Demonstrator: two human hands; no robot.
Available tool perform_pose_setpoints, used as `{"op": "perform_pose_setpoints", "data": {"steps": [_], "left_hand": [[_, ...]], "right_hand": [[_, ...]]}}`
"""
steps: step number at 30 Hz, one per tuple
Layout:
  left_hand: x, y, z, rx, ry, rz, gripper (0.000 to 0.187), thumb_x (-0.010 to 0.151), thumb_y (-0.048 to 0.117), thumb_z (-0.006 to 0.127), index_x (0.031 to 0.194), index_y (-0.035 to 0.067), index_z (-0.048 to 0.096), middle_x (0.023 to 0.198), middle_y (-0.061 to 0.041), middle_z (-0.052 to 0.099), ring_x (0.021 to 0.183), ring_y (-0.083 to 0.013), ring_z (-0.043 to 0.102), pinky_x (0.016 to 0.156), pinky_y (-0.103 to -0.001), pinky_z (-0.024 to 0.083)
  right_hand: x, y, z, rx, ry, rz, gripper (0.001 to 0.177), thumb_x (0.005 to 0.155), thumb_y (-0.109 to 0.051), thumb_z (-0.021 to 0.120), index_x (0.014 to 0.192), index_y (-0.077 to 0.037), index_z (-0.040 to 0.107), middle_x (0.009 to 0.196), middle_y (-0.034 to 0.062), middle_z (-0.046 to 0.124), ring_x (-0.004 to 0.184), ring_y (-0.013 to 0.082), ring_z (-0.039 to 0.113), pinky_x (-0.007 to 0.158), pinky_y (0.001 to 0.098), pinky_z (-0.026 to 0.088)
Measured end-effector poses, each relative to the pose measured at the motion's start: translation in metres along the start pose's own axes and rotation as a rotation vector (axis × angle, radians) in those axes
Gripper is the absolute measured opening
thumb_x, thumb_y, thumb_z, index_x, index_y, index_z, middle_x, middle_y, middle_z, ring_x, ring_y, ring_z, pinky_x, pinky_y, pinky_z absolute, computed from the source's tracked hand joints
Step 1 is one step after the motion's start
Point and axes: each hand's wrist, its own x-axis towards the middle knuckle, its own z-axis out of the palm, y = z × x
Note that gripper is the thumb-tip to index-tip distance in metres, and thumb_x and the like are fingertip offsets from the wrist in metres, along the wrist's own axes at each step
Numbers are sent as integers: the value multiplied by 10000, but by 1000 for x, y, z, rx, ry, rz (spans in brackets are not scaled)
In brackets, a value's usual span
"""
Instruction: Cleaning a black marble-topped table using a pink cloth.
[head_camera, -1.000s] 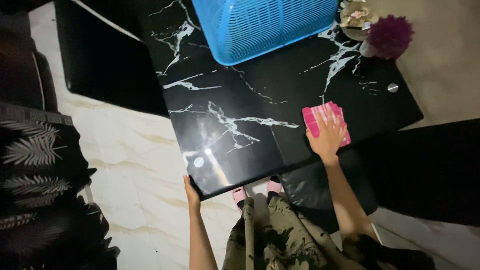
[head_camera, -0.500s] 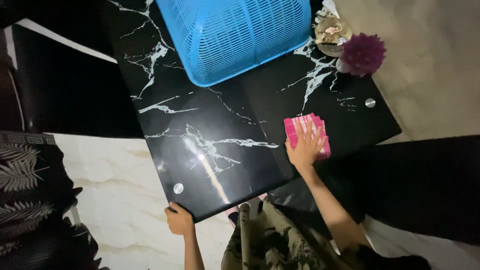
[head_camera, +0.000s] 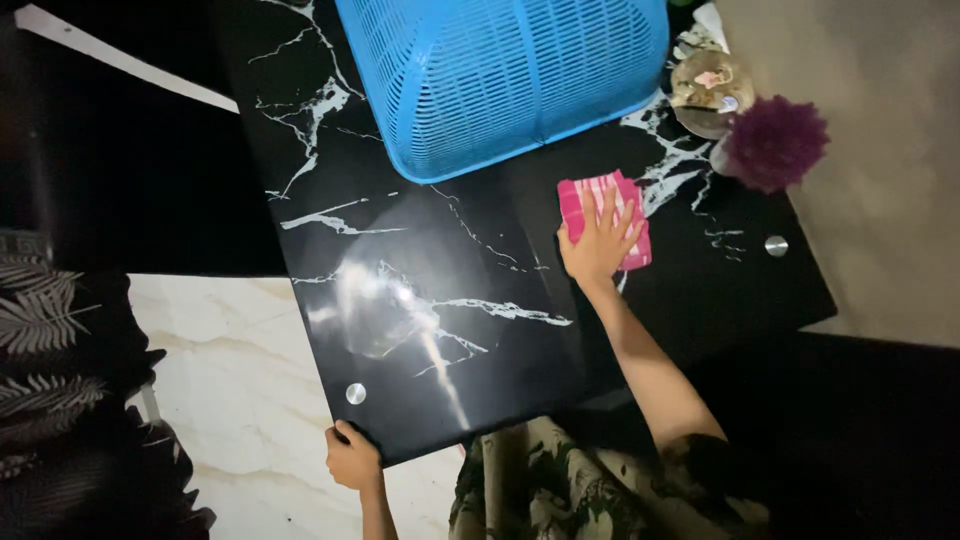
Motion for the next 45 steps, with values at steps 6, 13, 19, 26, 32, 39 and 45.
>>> {"op": "perform_pose_setpoints", "data": {"steps": [6, 13, 19, 26, 32, 39, 45], "left_hand": [[1, 0, -3, 23, -35, 45, 482, 1059, 491, 410, 1100, 121, 715, 918, -187, 743, 843, -455, 688, 706, -569, 522], [5, -1, -2, 64, -69, 37, 479, 1063, 480, 400, 1097, 123, 717, 929, -188, 742, 857, -458, 691, 732, -576, 522], [2, 6, -10, 12, -97, 9, 484, 1061, 473, 386, 1112, 120, 713, 932, -187, 745, 874, -452, 690, 758, -561, 528], [0, 8, -11, -1, -94, 37, 501, 1063, 473, 385, 1132, 100, 713, 931, -207, 745, 845, -459, 696, 732, -564, 534], [-2, 8, -14, -27, -68, 104, 503, 1062, 462, 390, 1108, 72, 704, 933, -233, 736, 843, -493, 680, 722, -596, 520], [-7, 18, -27, -22, -93, 111, 499, 1058, 457, 381, 1082, 66, 690, 923, -245, 732, 837, -511, 675, 722, -618, 511], [-4, 11, -20, -27, -100, 132, 477, 1056, 443, 383, 1103, 66, 672, 942, -244, 729, 828, -512, 670, 695, -621, 500]], "right_hand": [[42, -14, 20, 7, 22, 42, 815, 890, -501, 682, 1614, -254, 401, 1724, 125, 218, 1535, 495, 168, 1189, 718, 67], [50, -15, 26, 11, 18, 40, 819, 898, -497, 673, 1633, -268, 391, 1717, 136, 234, 1519, 505, 176, 1171, 716, 82], [33, -16, 15, -21, 48, 8, 871, 868, -534, 702, 1641, -291, 385, 1712, 107, 258, 1496, 478, 224, 1162, 703, 132], [-46, -46, -19, 4, -29, -38, 878, 802, -507, 734, 1599, -330, 411, 1681, 103, 285, 1486, 450, 240, 1163, 668, 152], [-136, -82, -49, 59, -49, -73, 755, 882, -443, 678, 1579, -306, 422, 1693, 81, 278, 1509, 418, 247, 1208, 630, 135], [-227, -121, -69, 52, -120, -66, 728, 891, -403, 651, 1575, -309, 418, 1691, 80, 263, 1489, 421, 254, 1194, 633, 139], [-238, -139, -66, 42, -150, -32, 741, 853, -391, 656, 1552, -317, 421, 1680, 61, 246, 1491, 421, 246, 1165, 664, 137]]}}
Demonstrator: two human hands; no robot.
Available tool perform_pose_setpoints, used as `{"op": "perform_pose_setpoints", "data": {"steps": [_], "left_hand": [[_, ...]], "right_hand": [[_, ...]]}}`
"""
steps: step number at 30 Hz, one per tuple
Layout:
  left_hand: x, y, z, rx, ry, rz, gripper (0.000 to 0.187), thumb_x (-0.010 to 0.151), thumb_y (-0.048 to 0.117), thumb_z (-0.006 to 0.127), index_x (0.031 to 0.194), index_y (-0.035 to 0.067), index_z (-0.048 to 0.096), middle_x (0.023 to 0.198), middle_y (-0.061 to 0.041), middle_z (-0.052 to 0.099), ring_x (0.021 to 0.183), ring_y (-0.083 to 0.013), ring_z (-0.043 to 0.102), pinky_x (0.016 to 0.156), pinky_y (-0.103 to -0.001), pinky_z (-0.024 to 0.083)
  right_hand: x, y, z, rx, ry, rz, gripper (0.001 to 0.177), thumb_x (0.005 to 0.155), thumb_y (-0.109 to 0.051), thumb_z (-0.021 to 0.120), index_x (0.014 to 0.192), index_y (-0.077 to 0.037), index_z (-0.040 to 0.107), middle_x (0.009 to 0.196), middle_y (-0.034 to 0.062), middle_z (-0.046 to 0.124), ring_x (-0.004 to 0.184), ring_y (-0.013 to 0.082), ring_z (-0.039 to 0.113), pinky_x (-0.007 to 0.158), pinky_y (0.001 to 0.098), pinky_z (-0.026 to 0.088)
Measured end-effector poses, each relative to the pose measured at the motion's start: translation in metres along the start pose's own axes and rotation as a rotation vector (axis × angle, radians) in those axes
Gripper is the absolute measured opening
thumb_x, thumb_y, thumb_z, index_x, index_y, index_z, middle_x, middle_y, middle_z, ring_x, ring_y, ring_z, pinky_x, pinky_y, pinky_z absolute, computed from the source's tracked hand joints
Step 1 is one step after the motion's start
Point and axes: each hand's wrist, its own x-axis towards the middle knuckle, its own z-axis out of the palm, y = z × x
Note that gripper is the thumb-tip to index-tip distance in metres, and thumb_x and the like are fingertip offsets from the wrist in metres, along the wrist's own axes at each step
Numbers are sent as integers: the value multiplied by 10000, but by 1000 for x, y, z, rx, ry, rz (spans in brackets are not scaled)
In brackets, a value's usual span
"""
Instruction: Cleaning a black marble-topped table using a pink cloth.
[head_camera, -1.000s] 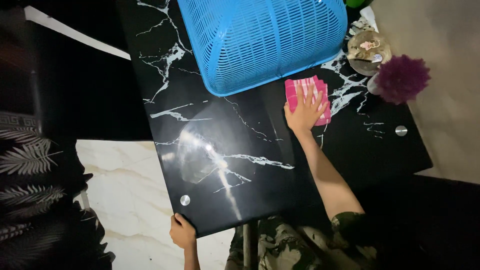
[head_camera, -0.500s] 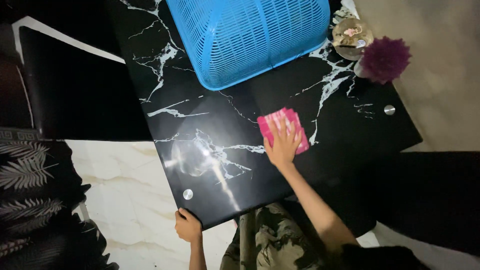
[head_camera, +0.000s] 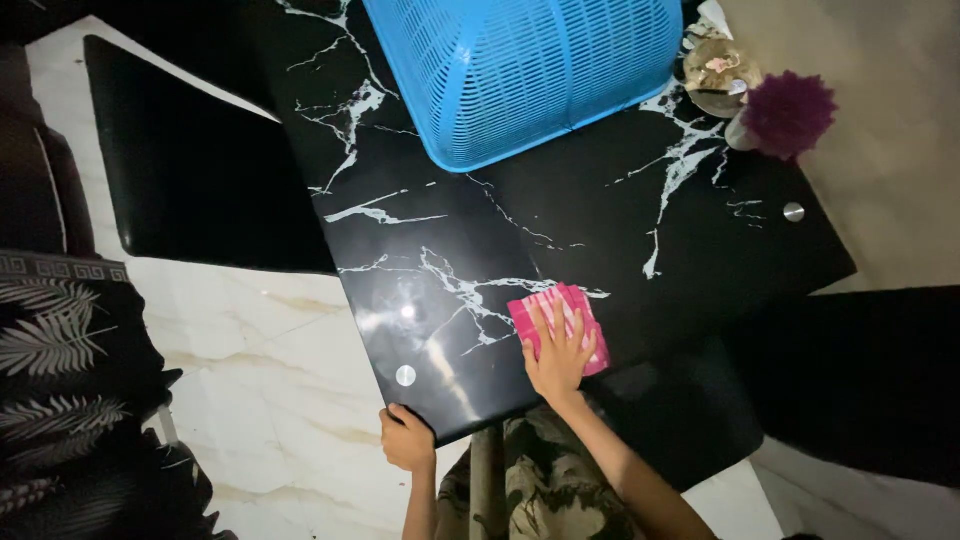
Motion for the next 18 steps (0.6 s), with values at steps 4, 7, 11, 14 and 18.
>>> {"op": "perform_pose_setpoints", "data": {"steps": [4, 7, 11, 14, 18], "left_hand": [[1, 0, 0, -14, -7, -16, 452, 1052, 431, 390, 1082, 69, 659, 942, -229, 731, 828, -502, 669, 693, -623, 494], [1, 1, 0, 30, -17, -26, 436, 1054, 429, 394, 1078, 75, 648, 933, -237, 724, 825, -501, 668, 685, -624, 495], [0, 7, -6, 4, -35, -34, 414, 1043, 418, 396, 1075, 81, 635, 934, -228, 725, 817, -501, 668, 674, -618, 497], [1, 4, -2, 22, -49, -49, 408, 1047, 416, 398, 1077, 84, 633, 934, -223, 725, 822, -495, 670, 678, -614, 497], [2, 3, 1, 8, -22, -28, 394, 1042, 403, 399, 1055, 85, 631, 939, -204, 727, 817, -480, 675, 681, -602, 499]], "right_hand": [[21, -6, 2, -27, 6, -39, 741, 843, -391, 661, 1543, -321, 428, 1680, 59, 244, 1483, 418, 247, 1165, 685, 153], [47, -15, 9, 54, -79, -7, 747, 853, -381, 659, 1559, -314, 426, 1696, 57, 233, 1490, 436, 239, 1097, 662, 214], [92, -28, 20, 23, 8, -88, 723, 861, -388, 662, 1547, -295, 455, 1689, 74, 260, 1471, 449, 262, 1130, 675, 216], [129, -41, 31, 25, 83, -125, 714, 874, -403, 651, 1554, -292, 463, 1693, 77, 276, 1474, 436, 277, 1155, 675, 200], [180, -58, 50, 18, 98, -82, 722, 887, -425, 634, 1578, -312, 455, 1700, 77, 277, 1489, 421, 273, 1166, 679, 169]]}}
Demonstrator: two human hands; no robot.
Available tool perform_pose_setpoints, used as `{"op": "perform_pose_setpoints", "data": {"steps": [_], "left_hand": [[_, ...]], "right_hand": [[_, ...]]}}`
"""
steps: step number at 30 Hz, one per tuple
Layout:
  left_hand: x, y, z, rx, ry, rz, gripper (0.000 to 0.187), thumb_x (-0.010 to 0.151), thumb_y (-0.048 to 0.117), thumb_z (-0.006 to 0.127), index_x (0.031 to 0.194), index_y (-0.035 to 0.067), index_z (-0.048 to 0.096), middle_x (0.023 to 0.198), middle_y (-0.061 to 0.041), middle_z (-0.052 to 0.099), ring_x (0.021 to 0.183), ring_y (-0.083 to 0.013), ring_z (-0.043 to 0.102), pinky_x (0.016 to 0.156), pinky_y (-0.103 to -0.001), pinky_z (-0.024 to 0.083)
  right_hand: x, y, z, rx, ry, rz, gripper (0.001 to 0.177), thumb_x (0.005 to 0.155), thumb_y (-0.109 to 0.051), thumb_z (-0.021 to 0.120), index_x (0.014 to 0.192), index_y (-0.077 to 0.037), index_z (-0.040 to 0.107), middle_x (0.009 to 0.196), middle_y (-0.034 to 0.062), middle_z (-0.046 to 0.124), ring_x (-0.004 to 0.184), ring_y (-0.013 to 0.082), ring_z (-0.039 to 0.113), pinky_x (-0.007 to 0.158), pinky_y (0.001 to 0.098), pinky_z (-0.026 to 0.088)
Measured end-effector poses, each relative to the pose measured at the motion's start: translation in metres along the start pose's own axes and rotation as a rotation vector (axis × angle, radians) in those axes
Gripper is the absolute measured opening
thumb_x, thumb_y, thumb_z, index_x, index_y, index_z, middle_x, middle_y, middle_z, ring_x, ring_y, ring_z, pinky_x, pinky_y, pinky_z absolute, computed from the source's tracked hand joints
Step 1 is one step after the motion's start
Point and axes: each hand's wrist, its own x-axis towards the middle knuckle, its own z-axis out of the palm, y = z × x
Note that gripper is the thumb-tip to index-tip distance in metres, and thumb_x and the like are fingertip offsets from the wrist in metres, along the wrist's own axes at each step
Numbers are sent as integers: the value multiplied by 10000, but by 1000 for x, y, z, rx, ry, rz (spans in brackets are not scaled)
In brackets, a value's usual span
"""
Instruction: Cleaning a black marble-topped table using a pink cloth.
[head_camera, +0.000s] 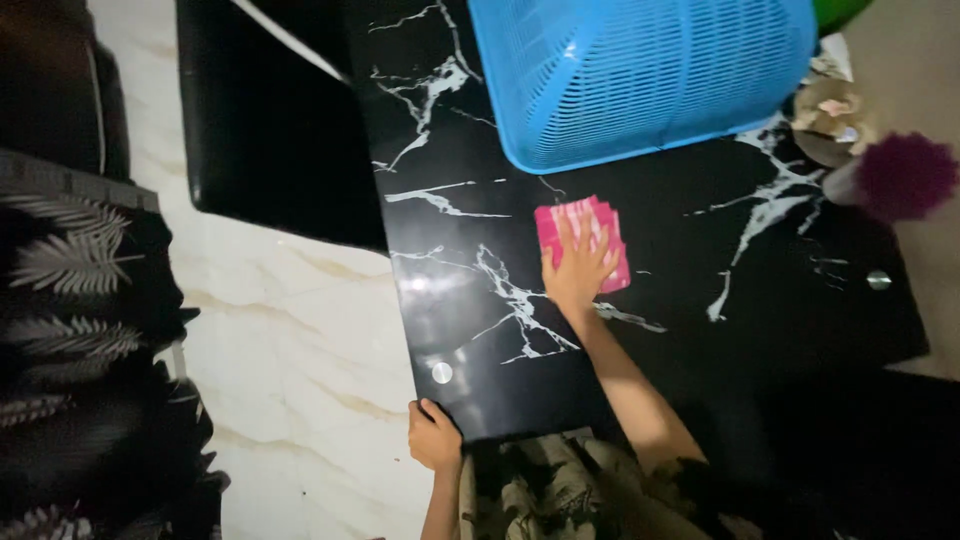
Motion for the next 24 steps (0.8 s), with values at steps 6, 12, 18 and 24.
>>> {"op": "perform_pose_setpoints", "data": {"steps": [6, 12, 18, 24], "left_hand": [[2, -4, 3, -4, -4, 17, 398, 1045, 405, 403, 994, 73, 616, 955, -192, 725, 834, -467, 674, 694, -586, 500], [3, -3, 3, -4, -17, 6, 388, 1030, 405, 411, 1042, 80, 622, 956, -191, 724, 828, -463, 679, 689, -584, 503], [1, 2, -3, -64, 38, 29, 395, 1018, 404, 426, 1043, 69, 633, 966, -202, 722, 807, -468, 674, 670, -582, 504], [1, -1, -2, -56, 16, 28, 388, 1033, 399, 428, 1006, 72, 634, 944, -189, 723, 817, -451, 676, 679, -576, 504]], "right_hand": [[45, -3, 28, -18, -20, -4, 740, 906, -433, 635, 1602, -317, 413, 1703, 78, 254, 1500, 439, 235, 1142, 706, 157], [46, 0, 30, 2, -12, -21, 745, 924, -429, 622, 1624, -317, 390, 1706, 91, 251, 1501, 463, 234, 1141, 714, 158], [9, 2, 20, 26, -20, -61, 720, 947, -426, 620, 1621, -282, 408, 1705, 113, 264, 1491, 489, 237, 1150, 711, 145], [-89, -13, -20, 23, -21, -121, 709, 932, -416, 631, 1595, -239, 451, 1693, 140, 285, 1512, 443, 236, 1189, 683, 120]]}}
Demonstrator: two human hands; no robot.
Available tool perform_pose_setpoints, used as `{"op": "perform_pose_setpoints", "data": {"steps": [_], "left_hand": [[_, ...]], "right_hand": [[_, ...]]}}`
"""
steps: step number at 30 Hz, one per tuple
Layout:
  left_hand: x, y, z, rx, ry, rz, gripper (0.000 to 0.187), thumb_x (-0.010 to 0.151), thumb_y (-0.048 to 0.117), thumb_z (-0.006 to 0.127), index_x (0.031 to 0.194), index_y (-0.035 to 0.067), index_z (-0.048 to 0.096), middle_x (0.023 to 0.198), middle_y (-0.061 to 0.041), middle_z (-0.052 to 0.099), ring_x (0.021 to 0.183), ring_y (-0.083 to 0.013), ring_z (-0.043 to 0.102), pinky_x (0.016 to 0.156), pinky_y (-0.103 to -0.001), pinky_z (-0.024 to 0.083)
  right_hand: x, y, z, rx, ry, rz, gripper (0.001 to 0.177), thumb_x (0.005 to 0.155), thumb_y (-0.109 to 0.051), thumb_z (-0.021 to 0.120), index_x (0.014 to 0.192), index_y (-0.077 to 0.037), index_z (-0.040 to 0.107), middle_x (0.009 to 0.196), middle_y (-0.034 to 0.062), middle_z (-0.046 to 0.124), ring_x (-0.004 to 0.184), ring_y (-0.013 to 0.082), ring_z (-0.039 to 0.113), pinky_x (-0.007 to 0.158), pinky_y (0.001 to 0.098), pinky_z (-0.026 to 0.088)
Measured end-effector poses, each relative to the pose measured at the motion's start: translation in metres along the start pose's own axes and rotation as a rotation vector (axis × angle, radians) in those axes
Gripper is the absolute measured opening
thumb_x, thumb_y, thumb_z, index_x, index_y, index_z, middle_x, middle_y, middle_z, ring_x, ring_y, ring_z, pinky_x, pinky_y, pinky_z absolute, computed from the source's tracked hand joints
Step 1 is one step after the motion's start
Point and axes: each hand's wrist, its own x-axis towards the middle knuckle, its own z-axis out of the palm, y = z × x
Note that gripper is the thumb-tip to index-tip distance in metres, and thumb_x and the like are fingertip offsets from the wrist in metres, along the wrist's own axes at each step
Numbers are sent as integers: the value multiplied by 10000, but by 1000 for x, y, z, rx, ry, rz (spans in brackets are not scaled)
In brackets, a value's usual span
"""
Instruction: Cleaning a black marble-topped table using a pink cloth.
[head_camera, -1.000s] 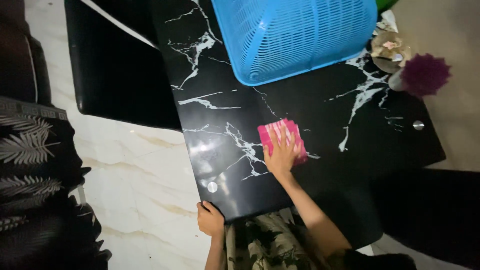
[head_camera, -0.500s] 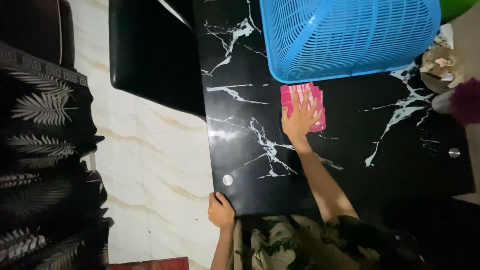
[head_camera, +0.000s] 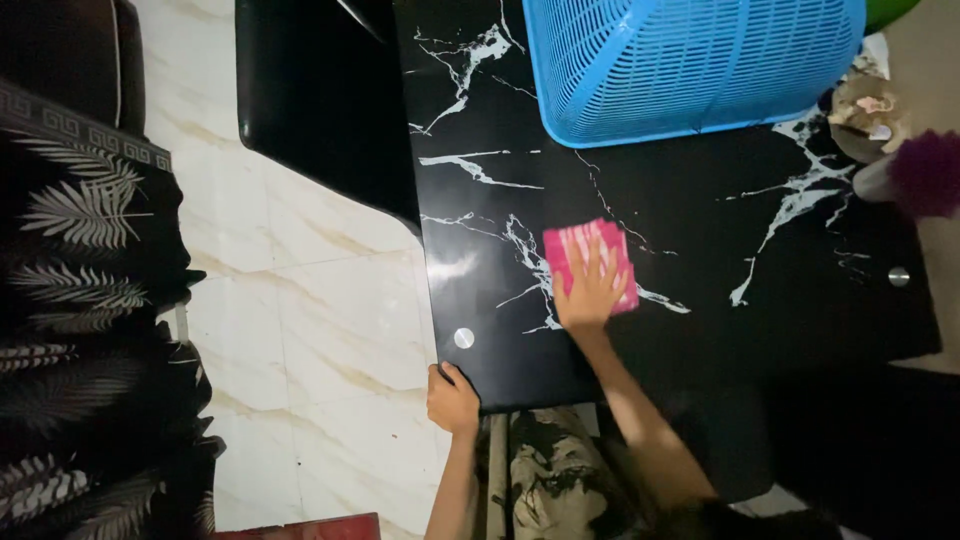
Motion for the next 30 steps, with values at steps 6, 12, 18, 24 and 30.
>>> {"op": "perform_pose_setpoints", "data": {"steps": [6, 12, 18, 24, 30], "left_hand": [[0, 1, -1, -28, 19, -6, 372, 1016, 397, 449, 1008, 81, 645, 898, -176, 726, 756, -445, 675, 633, -571, 497], [-1, 0, 0, -4, 13, -12, 372, 1027, 397, 463, 994, 78, 651, 864, -181, 720, 753, -442, 671, 627, -571, 490], [-1, 0, -1, -4, 41, 27, 368, 1019, 379, 469, 1039, 61, 653, 907, -180, 721, 759, -429, 680, 621, -547, 509], [-1, -3, 3, -14, -4, 19, 353, 1034, 369, 451, 1067, 68, 632, 955, -155, 716, 824, -404, 685, 663, -527, 521], [1, 2, -5, -23, -38, 12, 347, 1023, 355, 446, 1077, 58, 617, 991, -152, 709, 856, -405, 677, 687, -530, 518]], "right_hand": [[-102, -25, -43, 10, 48, -92, 681, 938, -417, 628, 1583, -282, 457, 1679, 57, 363, 1524, 394, 305, 1236, 627, 180], [-147, -33, -39, -127, -157, 30, 714, 878, -465, 610, 1551, -309, 428, 1624, 88, 361, 1470, 435, 319, 1125, 671, 271], [-103, -51, -33, -139, -225, 86, 756, 805, -487, 639, 1517, -352, 423, 1632, 55, 354, 1453, 411, 336, 1113, 672, 242], [-21, -76, 6, -5, -46, -85, 772, 853, -412, 668, 1583, -311, 437, 1681, 103, 278, 1483, 443, 280, 1204, 660, 159], [60, -100, 38, 30, -11, -105, 771, 875, -403, 682, 1596, -298, 429, 1701, 98, 266, 1508, 452, 247, 1189, 670, 123]]}}
